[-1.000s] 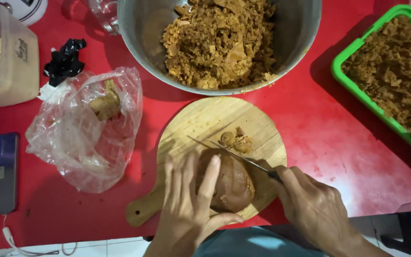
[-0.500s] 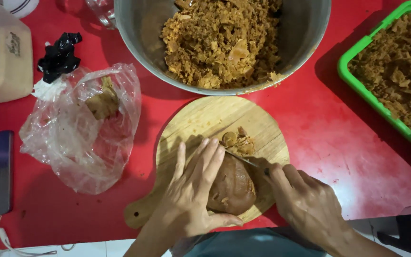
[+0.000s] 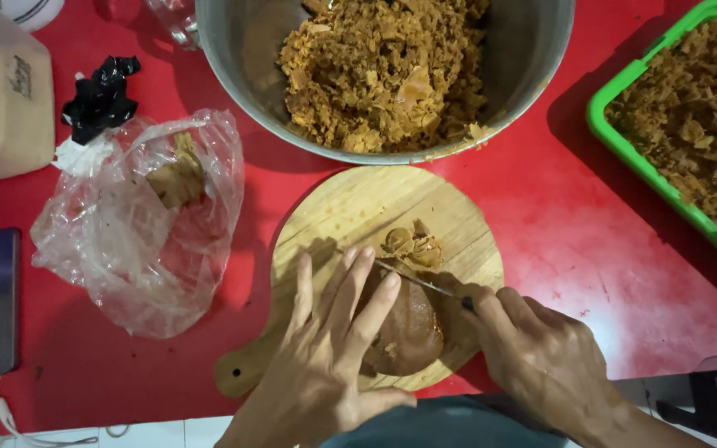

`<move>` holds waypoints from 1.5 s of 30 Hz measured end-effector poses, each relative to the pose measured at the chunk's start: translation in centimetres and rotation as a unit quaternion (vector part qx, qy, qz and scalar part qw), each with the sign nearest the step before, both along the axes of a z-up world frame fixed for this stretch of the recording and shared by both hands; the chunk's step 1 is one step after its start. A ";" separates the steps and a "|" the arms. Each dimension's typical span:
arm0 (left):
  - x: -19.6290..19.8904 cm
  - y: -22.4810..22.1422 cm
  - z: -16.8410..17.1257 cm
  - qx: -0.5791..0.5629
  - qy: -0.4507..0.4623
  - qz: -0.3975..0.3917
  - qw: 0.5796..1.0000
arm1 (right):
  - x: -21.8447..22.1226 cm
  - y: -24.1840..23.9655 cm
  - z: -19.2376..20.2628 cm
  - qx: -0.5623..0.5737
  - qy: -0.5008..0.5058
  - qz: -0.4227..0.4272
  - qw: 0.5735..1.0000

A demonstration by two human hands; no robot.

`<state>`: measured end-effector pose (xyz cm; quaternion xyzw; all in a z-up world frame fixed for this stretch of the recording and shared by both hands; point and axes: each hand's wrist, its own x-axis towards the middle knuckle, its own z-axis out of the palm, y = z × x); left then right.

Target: Shaving a block of palm sugar with a knife on a wooden cutting board

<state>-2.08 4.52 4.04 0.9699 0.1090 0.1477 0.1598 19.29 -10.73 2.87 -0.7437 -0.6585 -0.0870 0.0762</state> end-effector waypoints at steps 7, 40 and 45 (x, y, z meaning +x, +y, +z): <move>0.6 1.3 -2.3 -0.021 -0.001 0.010 1.000 | 0.5 0.5 -2.6 0.014 -0.023 0.024 0.999; 0.3 0.9 -3.0 -0.084 0.052 0.030 0.995 | 1.6 2.0 -2.3 0.009 -0.004 0.043 0.999; -0.8 -1.4 -1.4 0.057 -0.013 0.044 0.997 | 0.5 0.0 0.5 0.003 -0.011 0.034 0.999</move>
